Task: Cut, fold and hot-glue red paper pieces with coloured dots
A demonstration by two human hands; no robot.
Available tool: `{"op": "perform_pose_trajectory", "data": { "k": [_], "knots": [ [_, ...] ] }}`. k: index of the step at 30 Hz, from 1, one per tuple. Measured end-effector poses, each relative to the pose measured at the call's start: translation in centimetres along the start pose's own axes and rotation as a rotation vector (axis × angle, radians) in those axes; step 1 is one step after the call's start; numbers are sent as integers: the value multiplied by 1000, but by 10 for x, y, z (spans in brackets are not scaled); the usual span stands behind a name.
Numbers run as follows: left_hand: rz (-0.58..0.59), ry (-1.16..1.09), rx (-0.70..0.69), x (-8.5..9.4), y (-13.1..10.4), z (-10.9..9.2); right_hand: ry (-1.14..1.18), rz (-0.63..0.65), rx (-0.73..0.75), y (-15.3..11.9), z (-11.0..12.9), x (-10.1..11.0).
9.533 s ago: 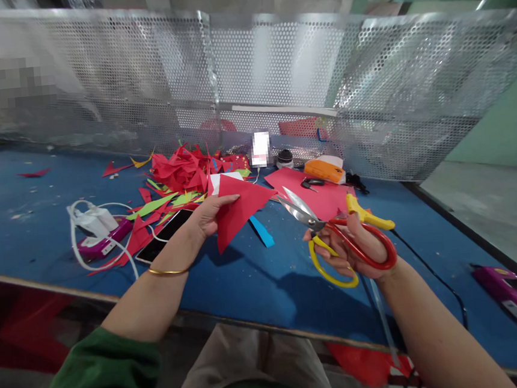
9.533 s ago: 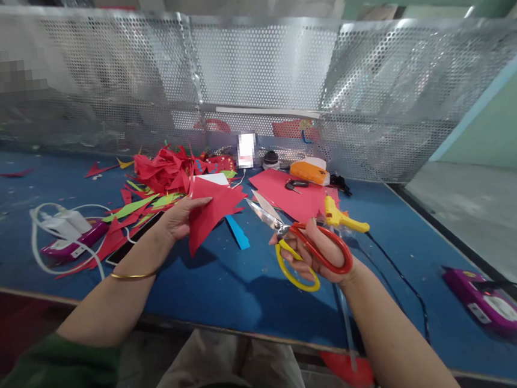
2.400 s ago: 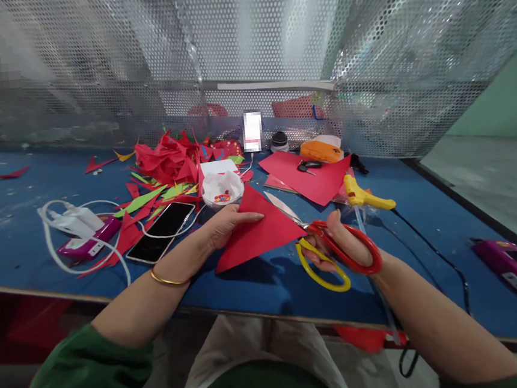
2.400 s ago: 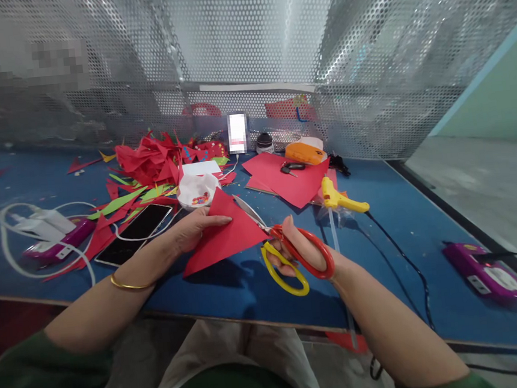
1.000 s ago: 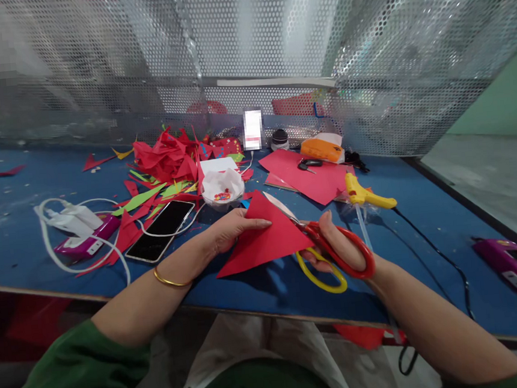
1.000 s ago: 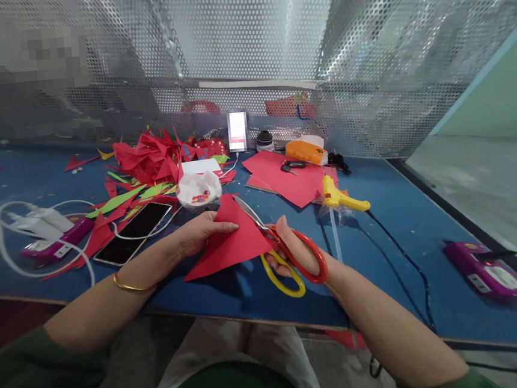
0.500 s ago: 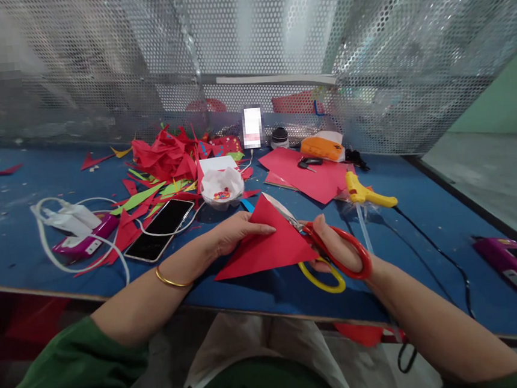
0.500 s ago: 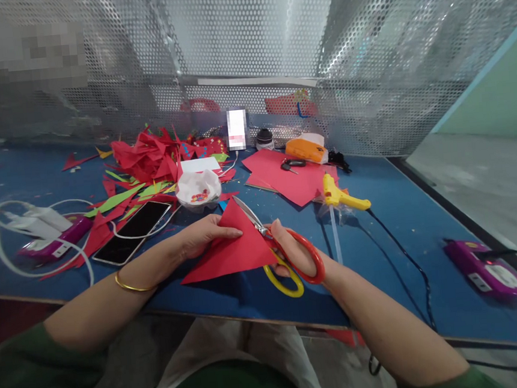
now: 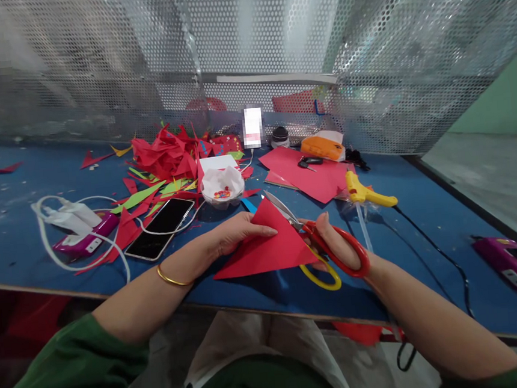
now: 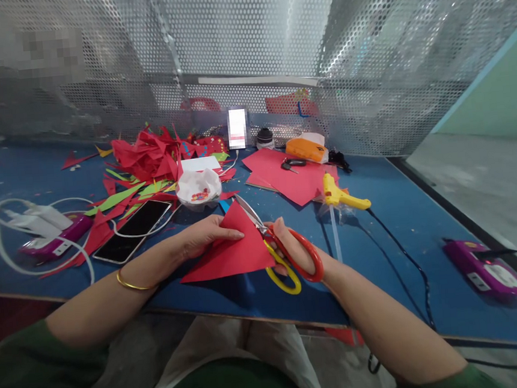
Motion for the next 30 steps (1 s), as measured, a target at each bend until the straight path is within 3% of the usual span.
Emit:
{"op": "perform_pose_trajectory", "data": {
  "k": [10, 15, 18, 20, 23, 26, 30],
  "knots": [
    [-1, -17, 17, 0, 1, 1, -74, -112, -38, 2, 5, -3],
    [-16, -63, -19, 6, 4, -1, -156, -373, 73, 1, 13, 7],
    [-75, -109, -111, 11, -1, -11, -258, -539, 26, 3, 13, 21],
    [-137, -150, -209, 16, -7, -21, -446, -640, -69, 4, 10, 31],
    [-238, -188, -309, 24, -15, -34, -948, -707, -319, 7, 7, 37],
    [-319, -227, -356, 31, -17, -39, -1341, -669, -530, 11, 6, 31],
    [-339, -210, -370, 30, -15, -36, -1561, -594, -578, 15, 6, 23]
  ]
}}
Point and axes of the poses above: each hand's wrist, its own y-axis towards the middle knuckle, its own x-axis out of the back of the hand, z = x × y, the point moved 2 cm from there along y, towards the middle knuckle, and after that the axes turned 7 degrees about z, right-handed, at the moved point
